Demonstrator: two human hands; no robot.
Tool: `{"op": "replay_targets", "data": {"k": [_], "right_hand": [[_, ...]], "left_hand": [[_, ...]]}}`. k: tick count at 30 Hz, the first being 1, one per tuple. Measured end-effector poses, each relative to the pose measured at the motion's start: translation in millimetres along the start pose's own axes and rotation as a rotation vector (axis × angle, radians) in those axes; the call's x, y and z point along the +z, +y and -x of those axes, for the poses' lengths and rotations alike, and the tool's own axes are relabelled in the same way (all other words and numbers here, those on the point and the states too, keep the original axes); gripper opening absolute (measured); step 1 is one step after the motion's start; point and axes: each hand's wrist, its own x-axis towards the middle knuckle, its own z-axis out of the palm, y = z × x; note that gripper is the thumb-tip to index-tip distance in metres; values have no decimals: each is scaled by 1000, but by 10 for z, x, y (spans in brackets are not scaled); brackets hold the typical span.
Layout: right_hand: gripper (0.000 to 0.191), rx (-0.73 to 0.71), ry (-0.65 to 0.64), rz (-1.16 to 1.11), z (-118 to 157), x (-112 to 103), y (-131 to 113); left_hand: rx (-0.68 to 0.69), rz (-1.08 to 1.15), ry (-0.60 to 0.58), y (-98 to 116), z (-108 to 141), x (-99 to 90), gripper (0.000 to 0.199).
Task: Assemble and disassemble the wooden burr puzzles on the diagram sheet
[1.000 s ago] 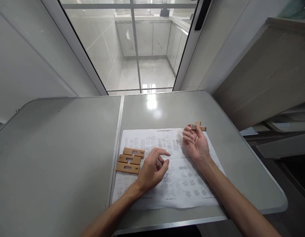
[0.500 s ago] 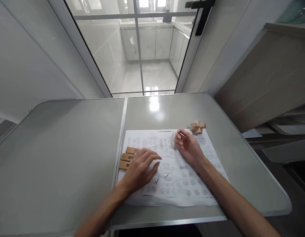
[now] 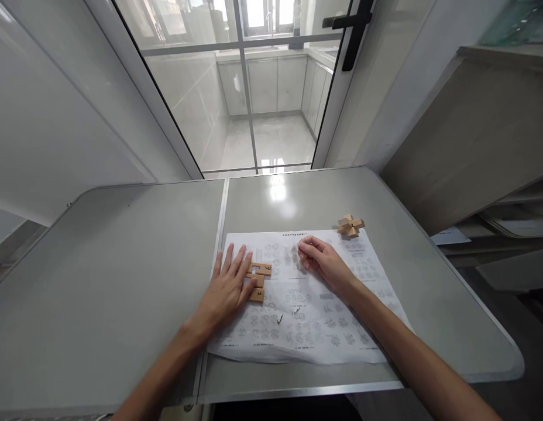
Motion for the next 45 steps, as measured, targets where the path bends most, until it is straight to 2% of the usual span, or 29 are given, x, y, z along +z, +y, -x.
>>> {"op": "replay_targets", "data": {"k": [7, 10, 12, 15, 20, 27, 31, 35, 41, 45], "right_hand": [[34, -58, -17, 150, 1, 29, 37], [34, -87, -44, 204, 5, 45, 58], [36, -107, -42, 245, 13, 59, 71], [38, -143, -25, 336, 32, 88, 83], [35, -209, 22, 461, 53, 118, 100], [29, -271, 77, 596, 48, 103, 172], [22, -366, 126, 748, 33, 100, 185], [12, -473, 109, 876, 7, 84, 174], [15, -447, 87, 957, -21, 34, 200], [15, -426, 58, 988, -19, 10, 183]], "left_hand": [[-63, 71, 12, 464, -366, 186, 63], [-27, 180, 30, 544, -485, 185, 57], [6, 295, 61, 506, -525, 145, 50], [-59, 453, 152, 345, -537, 56, 35], [-96, 437, 193, 92, -520, -38, 8], [-4, 404, 118, 103, -491, -83, 22], [20, 436, 95, 109, -491, -111, 25], [25, 471, 81, 97, -492, -116, 31], [49, 471, 42, 104, -481, -126, 31], [52, 471, 60, 114, -477, -139, 25]]}}
